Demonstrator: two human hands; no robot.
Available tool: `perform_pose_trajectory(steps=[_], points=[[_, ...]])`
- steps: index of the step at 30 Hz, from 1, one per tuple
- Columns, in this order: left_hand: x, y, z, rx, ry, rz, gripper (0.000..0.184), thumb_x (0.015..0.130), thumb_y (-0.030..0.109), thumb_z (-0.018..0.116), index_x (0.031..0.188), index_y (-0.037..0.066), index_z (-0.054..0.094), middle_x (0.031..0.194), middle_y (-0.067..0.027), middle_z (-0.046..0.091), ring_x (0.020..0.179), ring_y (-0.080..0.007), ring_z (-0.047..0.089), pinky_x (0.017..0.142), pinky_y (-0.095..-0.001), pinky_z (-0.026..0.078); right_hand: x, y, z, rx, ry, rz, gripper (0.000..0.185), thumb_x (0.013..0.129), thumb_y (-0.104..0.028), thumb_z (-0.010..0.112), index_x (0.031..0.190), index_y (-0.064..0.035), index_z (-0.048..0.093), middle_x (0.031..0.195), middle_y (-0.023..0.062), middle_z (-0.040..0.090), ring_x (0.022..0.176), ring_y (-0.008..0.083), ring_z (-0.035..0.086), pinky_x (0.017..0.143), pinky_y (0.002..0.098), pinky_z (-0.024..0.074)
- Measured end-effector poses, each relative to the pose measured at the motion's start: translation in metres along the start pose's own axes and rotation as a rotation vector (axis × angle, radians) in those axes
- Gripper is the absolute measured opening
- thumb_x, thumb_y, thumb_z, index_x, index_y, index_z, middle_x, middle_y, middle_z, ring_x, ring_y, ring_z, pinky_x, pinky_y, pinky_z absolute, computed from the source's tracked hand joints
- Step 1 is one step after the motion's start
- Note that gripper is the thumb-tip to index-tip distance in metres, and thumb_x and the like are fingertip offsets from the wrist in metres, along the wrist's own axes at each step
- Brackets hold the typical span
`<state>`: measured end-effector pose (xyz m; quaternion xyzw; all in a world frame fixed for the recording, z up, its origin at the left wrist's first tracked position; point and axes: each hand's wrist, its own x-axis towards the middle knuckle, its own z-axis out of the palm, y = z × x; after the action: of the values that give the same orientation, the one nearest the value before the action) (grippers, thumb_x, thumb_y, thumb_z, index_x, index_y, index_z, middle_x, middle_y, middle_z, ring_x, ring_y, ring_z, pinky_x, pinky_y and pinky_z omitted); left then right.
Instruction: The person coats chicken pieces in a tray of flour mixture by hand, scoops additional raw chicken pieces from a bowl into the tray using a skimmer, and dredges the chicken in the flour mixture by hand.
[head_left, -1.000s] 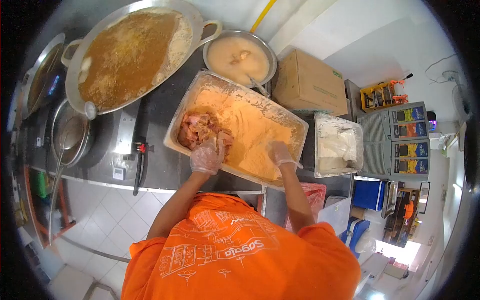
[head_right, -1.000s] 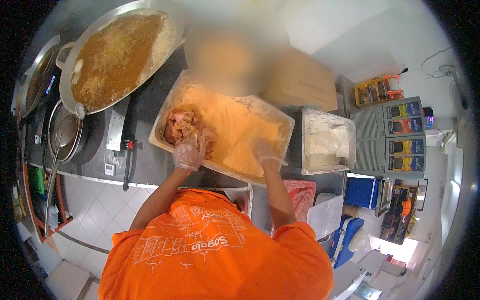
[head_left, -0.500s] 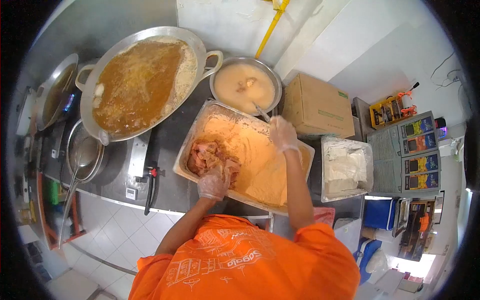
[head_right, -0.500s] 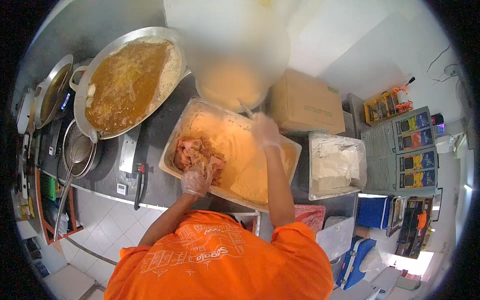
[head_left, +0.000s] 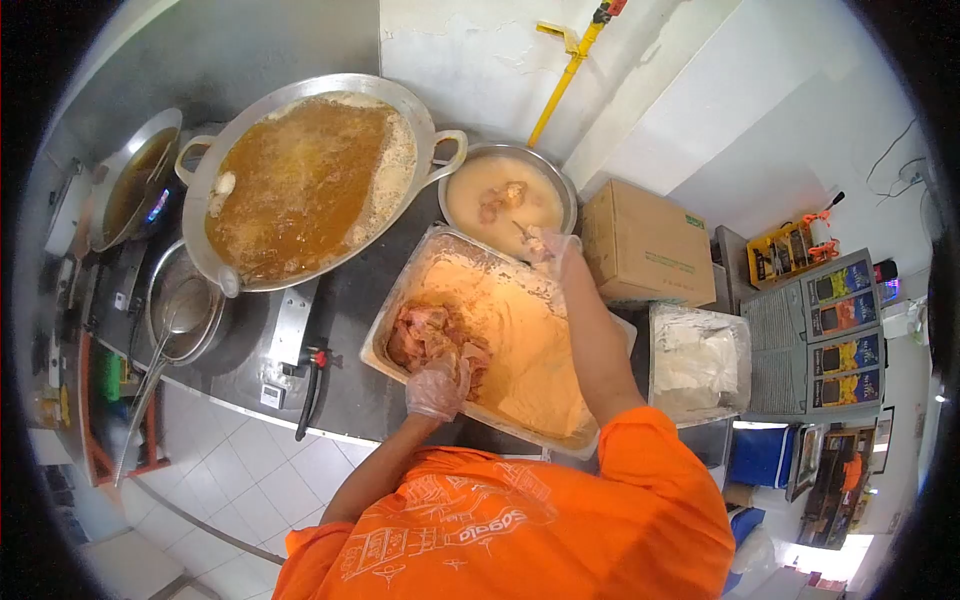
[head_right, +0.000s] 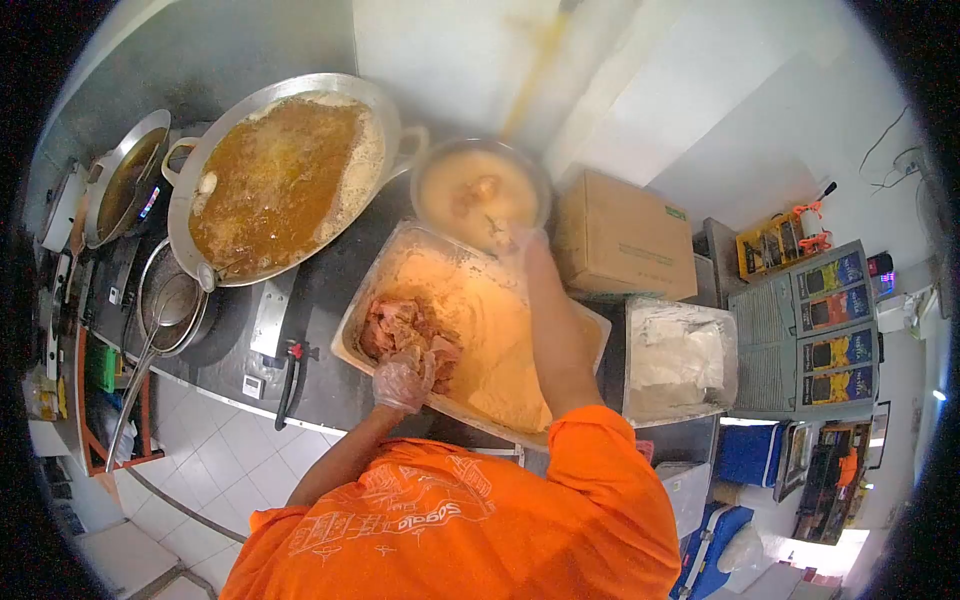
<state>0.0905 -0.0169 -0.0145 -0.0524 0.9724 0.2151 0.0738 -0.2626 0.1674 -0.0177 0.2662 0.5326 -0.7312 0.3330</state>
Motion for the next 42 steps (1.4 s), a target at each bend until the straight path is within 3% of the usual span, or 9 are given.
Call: perform_pose_trajectory(steps=[2,6,8,9,12,14,22,40,42], points=[[-0.002,-0.005,0.007,0.012,-0.021,0.026,0.036,0.096,0.033,0.055,0.117,0.006,0.065,0.095,-0.016,0.067,0.083,-0.0325,0.067,0.07,-0.0456,0.055,-0.031,0.017,0.037,0.162,0.234,-0.174,0.016,0.101,-0.017,0.057,0.094,-0.0029,0.061,0.066,0.0027,0.051,0.05,0.0142,0.05,0.041,0.0266,0.0405],[0.0,-0.016,0.031,0.079,0.014,0.078,0.037,0.096,0.031,0.054,0.123,0.008,0.062,0.099,-0.0152,0.065,0.083,-0.0334,0.065,0.069,-0.046,0.054,0.06,0.048,-0.002,0.303,0.021,0.007,0.017,0.101,-0.017,0.055,0.088,-0.0062,0.057,0.066,0.0007,0.05,0.047,0.0115,0.045,0.04,0.0242,0.0378],[0.0,-0.013,0.021,0.058,0.028,0.078,0.036,0.096,0.033,0.053,0.121,0.009,0.063,0.099,-0.0161,0.066,0.084,-0.0331,0.066,0.069,-0.046,0.054,0.061,0.063,-0.01,0.791,-1.01,0.098,0.013,0.102,-0.013,0.055,0.097,-0.001,0.054,0.085,0.0132,0.057,0.063,0.0179,0.056,0.055,0.0281,0.0545],[-0.001,-0.009,0.013,0.034,0.037,0.08,0.035,0.097,0.034,0.052,0.118,0.009,0.064,0.099,-0.0169,0.066,0.085,-0.0328,0.067,0.069,-0.046,0.055,0.047,0.067,-0.006,0.79,-1.014,0.099,0.013,0.102,-0.013,0.055,0.097,-0.001,0.054,0.085,0.0132,0.057,0.063,0.0179,0.056,0.055,0.0281,0.0545],[-0.007,0.008,-0.014,0.066,0.253,0.101,0.042,0.101,0.041,0.049,0.089,0.004,0.065,0.073,-0.0189,0.068,0.067,-0.035,0.069,0.063,-0.0464,0.057,0.0,0.071,0.016,0.937,-0.8,0.028,0.014,0.101,-0.013,0.05,0.089,-0.0072,0.05,0.074,0.0072,0.051,0.06,0.0141,0.053,0.047,0.0282,0.0482],[-0.004,0.003,-0.006,0.026,0.255,0.101,0.043,0.101,0.041,0.048,0.09,0.004,0.065,0.073,-0.0192,0.068,0.067,-0.0351,0.069,0.062,-0.0464,0.057,-0.007,0.073,0.021,0.968,-0.555,-0.041,0.016,0.102,-0.015,0.048,0.088,-0.0095,0.05,0.073,0.0069,0.051,0.059,0.015,0.053,0.046,0.0287,0.0452],[-0.004,0.006,-0.014,-0.072,0.043,-0.028,0.043,0.101,0.042,0.046,0.097,0.004,0.064,0.083,-0.0178,0.068,0.076,-0.036,0.068,0.07,-0.0482,0.055,-0.006,0.088,0.032,0.85,-0.427,-0.112,0.013,0.101,-0.016,0.051,0.09,-0.0091,0.053,0.076,0.007,0.055,0.063,0.0172,0.056,0.049,0.0311,0.048],[-0.003,-0.017,0.036,0.043,0.277,0.154,0.042,0.102,0.041,0.045,0.096,0.004,0.064,0.085,-0.0198,0.071,0.075,-0.036,0.071,0.069,-0.0471,0.057,-0.003,0.115,0.029,0.576,-0.088,-0.294,0.01,0.098,-0.018,0.06,0.095,-0.008,0.062,0.085,0.0073,0.065,0.072,0.0231,0.064,0.058,0.0373,0.0553],[-0.001,-0.016,0.027,-0.017,0.028,0.088,0.038,0.097,0.034,0.051,0.115,0.003,0.064,0.103,-0.0202,0.068,0.089,-0.0354,0.068,0.074,-0.0492,0.056,0.004,0.117,0.03,0.548,-0.059,-0.311,0.011,0.097,-0.018,0.061,0.096,-0.0079,0.063,0.086,0.0073,0.066,0.073,0.0238,0.065,0.059,0.038,0.0561]])
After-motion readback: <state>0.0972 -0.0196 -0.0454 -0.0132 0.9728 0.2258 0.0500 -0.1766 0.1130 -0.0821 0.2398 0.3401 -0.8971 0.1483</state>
